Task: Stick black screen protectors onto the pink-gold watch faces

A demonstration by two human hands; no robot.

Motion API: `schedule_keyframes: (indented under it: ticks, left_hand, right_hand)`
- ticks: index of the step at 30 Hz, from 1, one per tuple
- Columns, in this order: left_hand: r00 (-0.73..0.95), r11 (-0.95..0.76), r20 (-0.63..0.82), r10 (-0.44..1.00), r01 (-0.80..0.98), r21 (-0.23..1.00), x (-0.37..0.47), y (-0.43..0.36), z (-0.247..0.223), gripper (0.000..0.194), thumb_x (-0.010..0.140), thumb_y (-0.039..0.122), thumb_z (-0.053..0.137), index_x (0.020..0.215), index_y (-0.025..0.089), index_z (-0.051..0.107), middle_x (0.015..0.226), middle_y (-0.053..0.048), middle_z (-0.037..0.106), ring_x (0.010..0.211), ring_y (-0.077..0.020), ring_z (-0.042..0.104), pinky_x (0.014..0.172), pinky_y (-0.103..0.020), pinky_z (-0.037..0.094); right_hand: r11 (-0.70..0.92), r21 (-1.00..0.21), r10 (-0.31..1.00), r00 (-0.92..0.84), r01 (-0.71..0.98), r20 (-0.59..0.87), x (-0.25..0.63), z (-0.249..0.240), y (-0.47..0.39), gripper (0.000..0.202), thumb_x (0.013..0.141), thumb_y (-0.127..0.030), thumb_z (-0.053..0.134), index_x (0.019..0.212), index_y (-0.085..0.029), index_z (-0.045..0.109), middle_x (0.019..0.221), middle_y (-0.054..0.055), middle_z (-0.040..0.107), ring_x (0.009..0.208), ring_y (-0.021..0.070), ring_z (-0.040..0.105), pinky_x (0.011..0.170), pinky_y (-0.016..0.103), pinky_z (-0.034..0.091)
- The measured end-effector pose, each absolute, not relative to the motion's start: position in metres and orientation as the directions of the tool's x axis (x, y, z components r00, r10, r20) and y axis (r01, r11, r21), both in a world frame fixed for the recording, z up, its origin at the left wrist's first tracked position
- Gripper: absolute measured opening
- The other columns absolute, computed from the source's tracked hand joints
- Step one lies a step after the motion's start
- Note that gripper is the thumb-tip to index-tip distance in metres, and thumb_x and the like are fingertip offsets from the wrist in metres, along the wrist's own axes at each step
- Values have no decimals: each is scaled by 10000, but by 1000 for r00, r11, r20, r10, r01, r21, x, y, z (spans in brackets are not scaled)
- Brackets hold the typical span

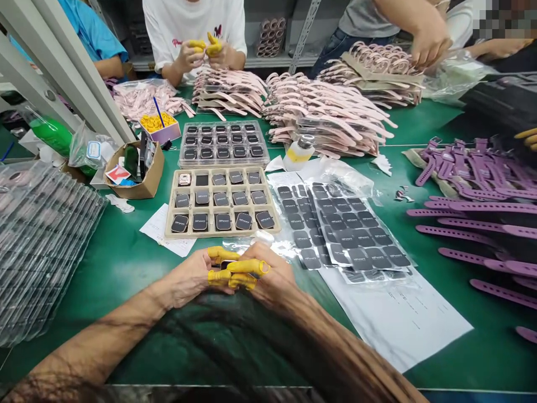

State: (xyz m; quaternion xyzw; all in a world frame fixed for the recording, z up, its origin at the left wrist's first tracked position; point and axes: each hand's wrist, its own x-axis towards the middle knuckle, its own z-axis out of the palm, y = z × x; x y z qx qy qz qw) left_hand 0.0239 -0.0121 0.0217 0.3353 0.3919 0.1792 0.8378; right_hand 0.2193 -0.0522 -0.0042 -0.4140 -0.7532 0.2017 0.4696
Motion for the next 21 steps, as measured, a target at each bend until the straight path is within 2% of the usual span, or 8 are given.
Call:
schedule_keyframes:
  ticks: [4, 7, 8, 10, 13, 15, 17, 21]
  left_hand:
    - [676, 807, -544, 498, -131, 576, 25, -22, 20, 476, 592, 377, 1052, 998, 288, 819, 929, -10, 820, 787, -162, 792, 762, -242, 648]
    - [554, 752, -558, 618, -211, 625, 27, -21, 20, 556, 587, 434, 1050, 1038, 250, 782, 865, -9, 787, 738, -153, 778, 670, -212, 619]
    - [483, 700, -547, 684, -221, 679, 27, -19, 21, 575, 588, 438, 1050, 1044, 232, 767, 839, 1, 767, 704, -140, 761, 638, -204, 605]
    - [360, 585, -497, 790, -198, 787, 28, -13, 22, 600, 604, 429, 1042, 1067, 193, 740, 827, 9, 737, 663, -120, 726, 624, -212, 595]
    - [290, 494, -446, 847, -118, 862, 26, -5, 23, 690, 554, 302, 1056, 1136, 176, 709, 873, -7, 745, 685, -129, 708, 657, -256, 608]
    - [294, 493, -453, 842, -72, 867, 26, -3, 23, 782, 490, 199, 1057, 1182, 182, 694, 876, -15, 763, 716, -150, 717, 681, -281, 612]
    - [307, 490, -454, 837, -51, 870, 26, -3, 20, 784, 483, 147, 1039, 1185, 180, 692, 810, -5, 762, 731, -168, 728, 710, -297, 611]
    - [314, 448, -418, 852, -25, 894, 28, -4, 11, 701, 514, 115, 1006, 1140, 183, 698, 696, 34, 720, 692, -162, 712, 715, -299, 587]
  right_hand:
    - [465, -866, 885, -118, 183, 451, 223, 13, -55, 84, 899, -267, 738, 871, -344, 718, 771, -25, 710, 656, 178, 653, 592, 327, 541]
    - [177, -984, 983, -48, 38, 175, 243, 17, -54, 196, 906, -487, 740, 877, -302, 682, 689, -38, 618, 568, 155, 556, 531, 302, 473]
    - [79, -992, 993, -91, 101, 69, 252, 17, -53, 242, 886, -523, 755, 880, -292, 681, 671, -42, 598, 554, 151, 533, 522, 297, 454]
    - [-3, -911, 983, -167, 413, -79, 269, 15, -49, 251, 823, -486, 825, 874, -275, 698, 718, -29, 633, 581, 154, 544, 544, 295, 439]
    - [52, -630, 996, -87, 775, -25, 284, 8, -40, 233, 816, -418, 841, 945, -254, 738, 1017, 45, 729, 698, 178, 625, 629, 323, 472]
    - [53, -530, 997, -14, 847, 76, 285, 1, -35, 216, 898, -420, 751, 1024, -244, 747, 1129, 75, 734, 692, 179, 631, 644, 341, 477]
    - [54, -490, 994, 2, 870, 114, 284, -5, -32, 172, 950, -371, 662, 1001, -237, 756, 1078, 73, 754, 657, 178, 618, 645, 351, 473]
    - [81, -617, 996, -47, 783, 72, 288, -1, -33, 177, 915, -403, 693, 923, -241, 763, 825, 34, 751, 634, 180, 623, 608, 328, 479]
